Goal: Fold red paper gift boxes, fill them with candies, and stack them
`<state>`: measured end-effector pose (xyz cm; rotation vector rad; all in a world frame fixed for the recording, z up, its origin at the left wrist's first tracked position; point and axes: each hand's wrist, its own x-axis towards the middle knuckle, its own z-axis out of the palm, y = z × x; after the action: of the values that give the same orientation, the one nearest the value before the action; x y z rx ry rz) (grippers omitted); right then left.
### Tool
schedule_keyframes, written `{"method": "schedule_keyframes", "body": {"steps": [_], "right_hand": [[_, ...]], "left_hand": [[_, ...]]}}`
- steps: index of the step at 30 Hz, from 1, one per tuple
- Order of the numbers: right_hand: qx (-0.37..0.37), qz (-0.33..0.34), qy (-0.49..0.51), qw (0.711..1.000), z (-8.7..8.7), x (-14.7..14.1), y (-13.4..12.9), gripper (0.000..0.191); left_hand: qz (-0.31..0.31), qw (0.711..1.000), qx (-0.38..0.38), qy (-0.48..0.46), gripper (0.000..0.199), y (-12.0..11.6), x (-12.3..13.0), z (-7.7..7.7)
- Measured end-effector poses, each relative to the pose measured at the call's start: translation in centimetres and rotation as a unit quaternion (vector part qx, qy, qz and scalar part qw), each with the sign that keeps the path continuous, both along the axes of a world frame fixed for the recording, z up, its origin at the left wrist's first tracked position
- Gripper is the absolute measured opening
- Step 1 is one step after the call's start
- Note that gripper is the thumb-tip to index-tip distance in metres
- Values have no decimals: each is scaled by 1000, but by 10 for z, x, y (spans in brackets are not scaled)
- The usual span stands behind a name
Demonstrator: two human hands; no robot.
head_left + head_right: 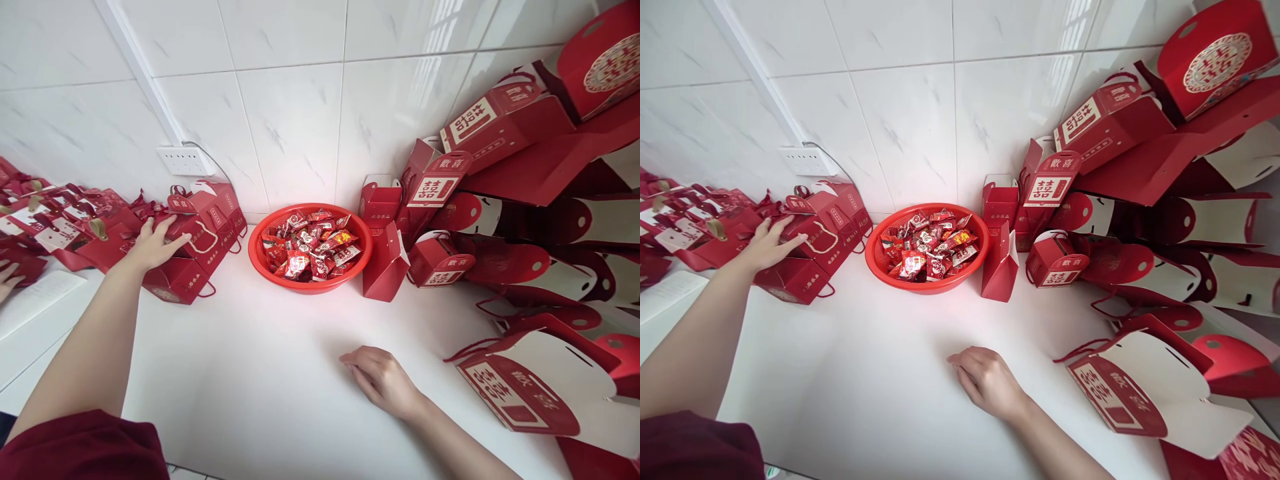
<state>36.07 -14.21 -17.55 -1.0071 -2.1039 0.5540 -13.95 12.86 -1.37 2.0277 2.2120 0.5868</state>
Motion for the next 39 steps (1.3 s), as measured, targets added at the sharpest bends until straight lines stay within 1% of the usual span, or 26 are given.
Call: {"method": "schedule_keyframes", "body": {"steps": [2, 4, 6, 7, 9, 11, 12, 14, 16, 18, 19, 20, 21, 22, 23, 24, 25, 26, 28, 30, 32, 34, 37, 39], "right_hand": [[8, -1, 0, 1000, 2, -1, 0, 25], [18, -4, -1, 1000, 3, -1, -1, 25], [28, -5, -6, 1000, 5, -2, -1, 24], [33, -6, -9, 999, 5, -2, -1, 24], [45, -5, -17, 999, 7, -3, -1, 24], [63, -5, -29, 998, 9, -5, 0, 24], [73, -6, -37, 997, 11, -5, 1, 24], [95, -5, -61, 994, 17, -5, 4, 24], [118, 4, -96, 988, 27, -1, 8, 24], [146, 12, -129, 981, 43, 7, 14, 25], [163, 3, -136, 977, 53, 12, 17, 25], [170, -23, -134, 976, 64, 18, 21, 26], [170, -62, -121, 976, 76, 25, 25, 25], [168, -118, -99, 974, 87, 32, 30, 24], [147, -189, -79, 968, 99, 40, 36, 23], [126, -272, -57, 952, 109, 48, 43, 23], [103, -366, -37, 924, 118, 56, 50, 25], [76, -438, -31, 895, 124, 63, 58, 30], [45, -526, -36, 849, 130, 78, 74, 37], [50, -582, -85, 807, 127, 90, 89, 38], [60, -614, -127, 777, 119, 99, 101, 42], [45, -624, -156, 764, 109, 105, 110, 47], [-27, -622, -192, 759, 95, 109, 116, 54], [-65, -618, -208, 756, 90, 111, 117, 55]], "left_hand": [[10, 1000, 10, 10, 110, 2, 3, 0], [28, 999, 33, 25, 109, -2, 12, 0], [33, 995, 78, 46, 103, -12, 28, 3], [26, 992, 111, 57, 100, -19, 40, 4], [-19, 980, 182, 80, 91, -33, 69, 6], [-63, 969, 223, 88, 86, -48, 103, 6], [-86, 967, 223, 88, 83, -54, 122, 5], [-144, 964, 207, 84, 68, -67, 160, -2], [-236, 953, 169, 93, 57, -82, 199, -16], [-335, 926, 143, 99, 55, -102, 236, -39], [-374, 910, 159, 81, 54, -114, 252, -53], [-422, 889, 166, 59, 53, -126, 267, -68], [-480, 862, 157, 43, 51, -138, 281, -84], [-546, 827, 128, 38, 51, -150, 292, -100], [-601, 795, 75, 45, 52, -159, 302, -114], [-628, 777, 17, 48, 55, -166, 309, -126], [-632, 774, -29, 41, 57, -171, 315, -135], [-633, 771, -67, 35, 60, -174, 319, -141], [-623, 774, -111, 15, 62, -174, 322, -145], [-619, 776, -125, -2, 62, -170, 322, -144], [-613, 780, -128, -7, 62, -168, 320, -142], [-608, 783, -129, -6, 62, -168, 319, -141], [-608, 784, -127, -11, 62, -169, 317, -142], [-608, 784, -123, -13, 62, -169, 317, -142]]}}
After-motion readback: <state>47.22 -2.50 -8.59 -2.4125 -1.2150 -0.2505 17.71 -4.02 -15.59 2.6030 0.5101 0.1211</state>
